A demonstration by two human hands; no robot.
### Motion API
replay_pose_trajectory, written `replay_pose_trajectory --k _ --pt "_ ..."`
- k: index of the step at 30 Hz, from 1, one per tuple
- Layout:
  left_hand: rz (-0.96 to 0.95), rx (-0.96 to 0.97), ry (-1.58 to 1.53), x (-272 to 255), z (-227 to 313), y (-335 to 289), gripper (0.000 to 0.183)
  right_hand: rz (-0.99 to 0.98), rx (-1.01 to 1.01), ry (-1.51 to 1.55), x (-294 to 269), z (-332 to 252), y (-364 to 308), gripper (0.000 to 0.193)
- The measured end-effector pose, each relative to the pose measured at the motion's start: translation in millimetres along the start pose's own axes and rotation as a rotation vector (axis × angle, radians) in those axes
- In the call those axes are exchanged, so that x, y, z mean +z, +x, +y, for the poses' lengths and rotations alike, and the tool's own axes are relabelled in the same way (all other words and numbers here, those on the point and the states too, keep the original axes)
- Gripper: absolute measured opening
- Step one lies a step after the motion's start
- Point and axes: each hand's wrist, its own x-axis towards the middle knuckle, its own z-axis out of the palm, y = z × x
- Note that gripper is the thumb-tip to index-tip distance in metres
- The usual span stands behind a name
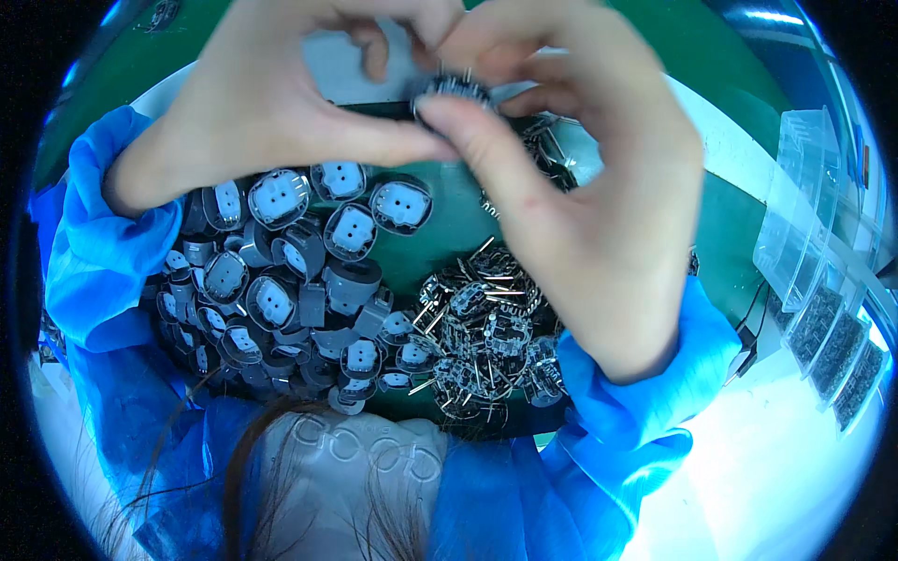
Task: The person pours small gray plastic casings and metal pins from a blue bin onto a green work surface. They then repeatedly pick up a casing and a pin, insert the pin into the casing, and place the assembled unit back on the table. The person continues this repetitive assembly process throughout the video.
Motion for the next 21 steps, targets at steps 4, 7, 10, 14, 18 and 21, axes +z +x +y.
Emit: replay_pose_trajectory --k 4,7,10,14,18,21 --pt "0.003 0.124 -0.077 -0.6 -16.9 3.0 0.039 0.011 0.188 0.023 -14.7 -2.4 -6.6 0.033" --pt "0.028 0.151 -0.053 -6.8 -7.4 -3.0 0.040 -0.018 0.309 0.165 -12.1 -20.9 -9.3 0.042" --pt "0.026 0.181 -0.061 -6.4 -9.1 -1.8 0.040 -0.044 0.363 0.364 -14.4 -17.5 -7.9 0.041" --pt "0.023 0.203 -0.062 -8.3 -7.4 -3.2 0.040 -0.081 0.350 0.473 -12.0 -20.3 -10.1 0.037" --pt "0.021 0.213 -0.071 -8.0 -12.7 -6.4 0.041 -0.181 0.302 0.629 -6.0 -7.6 -10.6 0.031" --pt "-0.011 0.256 -0.114 -6.0 -21.7 8.3 0.041 -0.156 0.337 0.627 -8.7 -9.2 -16.3 0.030"
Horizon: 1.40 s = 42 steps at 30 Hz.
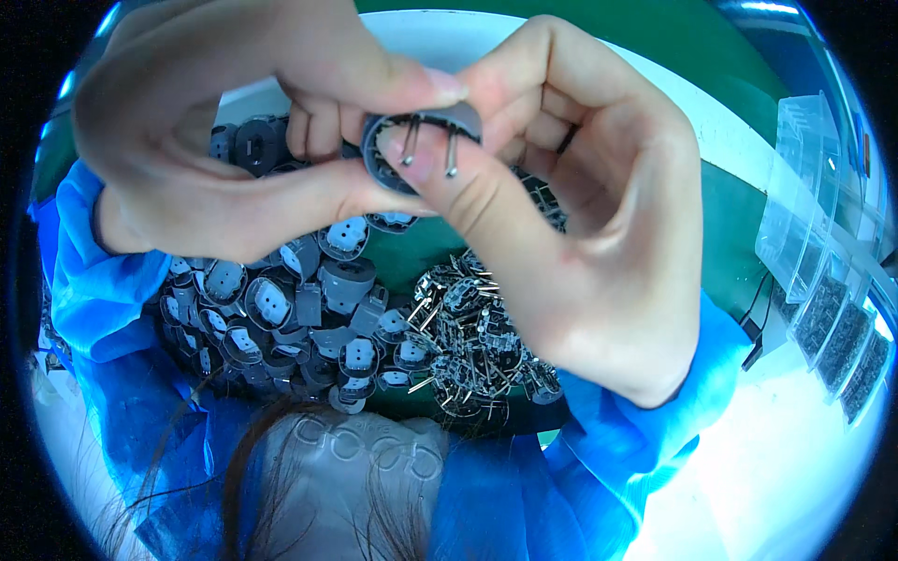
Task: The person pours small gray plastic casings and metal pins from a blue bin onto a green work surface. They then repeatedly pick up a casing and a pin, insert the pin into the casing, and place the assembled unit back on the table. The person continues this repetitive assembly process throughout the video.
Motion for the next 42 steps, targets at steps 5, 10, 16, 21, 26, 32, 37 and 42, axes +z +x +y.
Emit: replay_pose_trajectory --k 5,10,16,21,26,32,37,42 --pt "0.040 -0.042 0.081 -9.2 29.8 -13.8 0.042 -0.087 -0.043 -0.002 7.4 -1.4 8.7 0.028" --pt "-0.004 0.048 -0.026 -6.6 9.8 2.6 0.042 0.096 -0.011 -0.133 4.7 -4.4 0.3 0.027" --pt "0.025 0.029 0.008 -9.2 23.2 -5.8 0.043 0.137 -0.017 -0.065 0.8 -4.4 5.1 0.026" --pt "0.025 0.060 -0.005 -7.7 23.1 -5.1 0.043 0.102 0.013 0.130 2.1 -8.8 1.6 0.026" --pt "0.033 0.109 -0.012 -0.3 25.4 -1.8 0.044 0.031 0.024 0.331 12.2 -12.1 -0.1 0.025" --pt "0.049 0.141 0.012 1.2 25.9 -3.7 0.045 -0.067 0.050 0.590 17.2 -15.7 -1.1 0.026" --pt "0.047 0.199 -0.009 2.5 14.1 -1.3 0.045 -0.084 0.041 0.718 22.0 -7.2 -0.9 0.026" --pt "0.035 0.246 0.007 2.0 21.4 5.0 0.046 -0.131 -0.149 0.867 44.0 37.5 2.9 0.032"
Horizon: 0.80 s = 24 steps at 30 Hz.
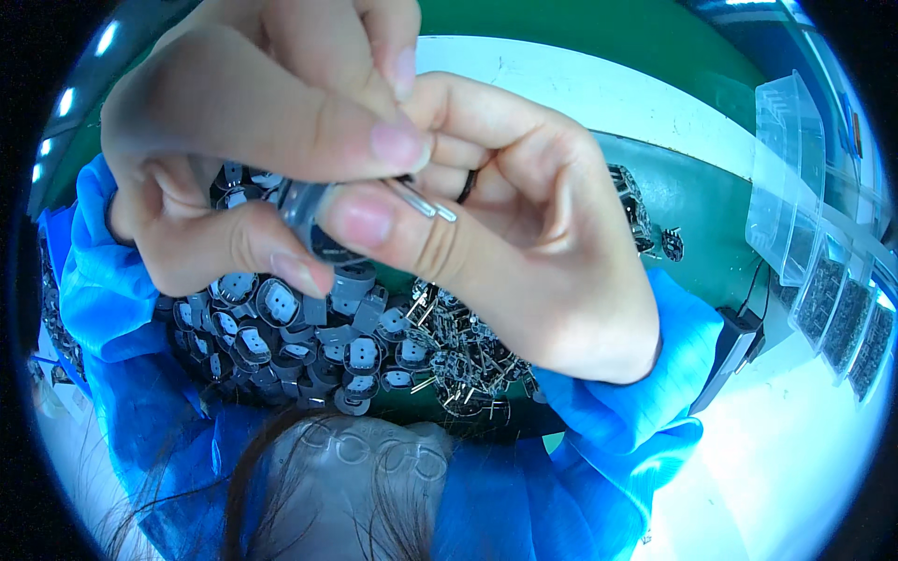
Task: The person pours small gray plastic casings and metal pins from a blue bin onto a green work surface. They then repeatedly pick up a casing and a pin, insert the pin into the casing, and place the assembled unit back on the table. The person continues this repetitive assembly process throughout the video.
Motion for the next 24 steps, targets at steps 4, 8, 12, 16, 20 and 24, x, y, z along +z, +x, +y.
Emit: replay_pose_trajectory --k 4,8,12,16,20,24 --pt "0.025 0.065 0.022 1.5 -0.9 -5.0 0.046 -0.017 0.083 -0.109 12.8 -25.2 2.6 0.034" --pt "0.033 0.167 0.023 3.1 -4.9 -0.5 0.047 0.078 0.104 -0.365 24.9 -36.9 -3.9 0.039" --pt "0.058 0.342 -0.002 2.0 -16.1 6.7 0.047 0.136 0.141 -0.601 27.8 -50.1 2.7 0.040" --pt "0.103 0.326 -0.075 -1.1 -26.9 10.3 0.047 0.380 0.079 -0.912 41.1 -59.7 10.8 0.048" --pt "0.024 -0.135 -0.125 -9.2 -9.4 1.1 0.045 0.237 -0.004 -1.131 16.3 -83.9 -7.4 0.053" --pt "0.072 -0.048 -0.090 -8.0 12.2 -3.5 0.043 0.167 -0.132 -1.055 23.2 -71.8 -6.5 0.055"
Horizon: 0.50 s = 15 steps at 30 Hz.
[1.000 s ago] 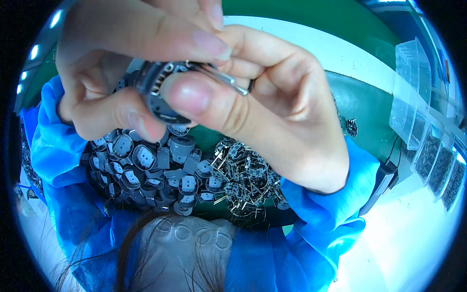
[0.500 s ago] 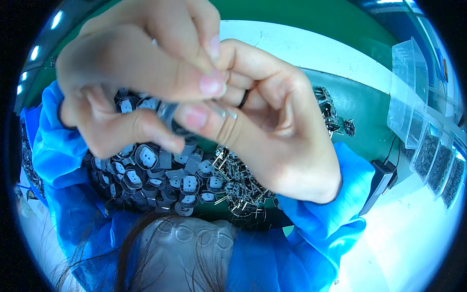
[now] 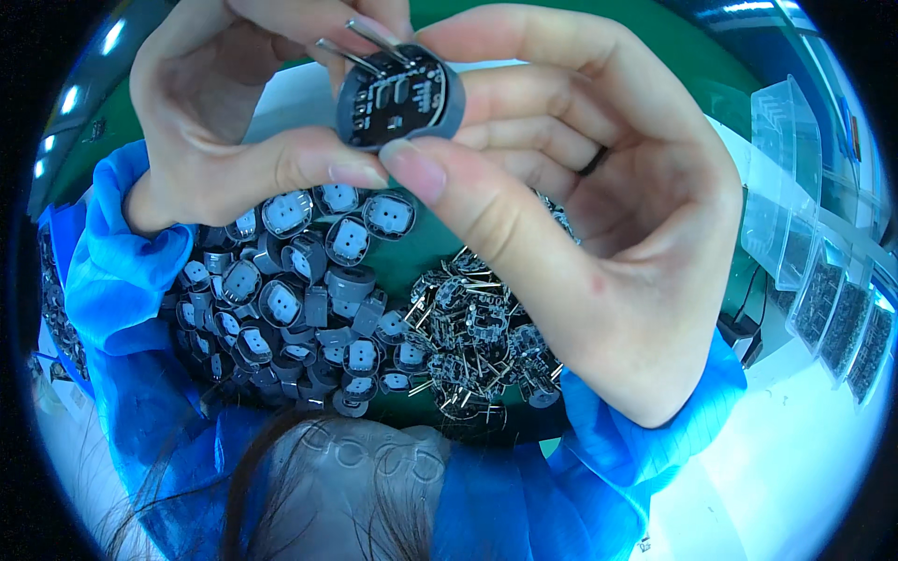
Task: The person pours small gray plastic casings and metal pins from a blue bin onto a green work surface. They then repeatedly pick up a casing and a pin, insert the pin into the casing, and place the assembled unit back on the table. The person continues this repetitive assembly process throughout the video.
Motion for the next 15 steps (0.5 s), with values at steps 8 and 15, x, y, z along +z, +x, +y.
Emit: replay_pose_trajectory --k 8,15 --pt "0.026 -0.004 -0.004 11.6 -13.2 -1.2 0.041 0.054 0.063 -0.069 -4.5 -1.7 -3.2 0.057" --pt "0.027 -0.011 0.015 15.3 -17.3 -0.8 0.040 0.007 0.085 -0.100 -10.5 -2.7 -2.2 0.059"
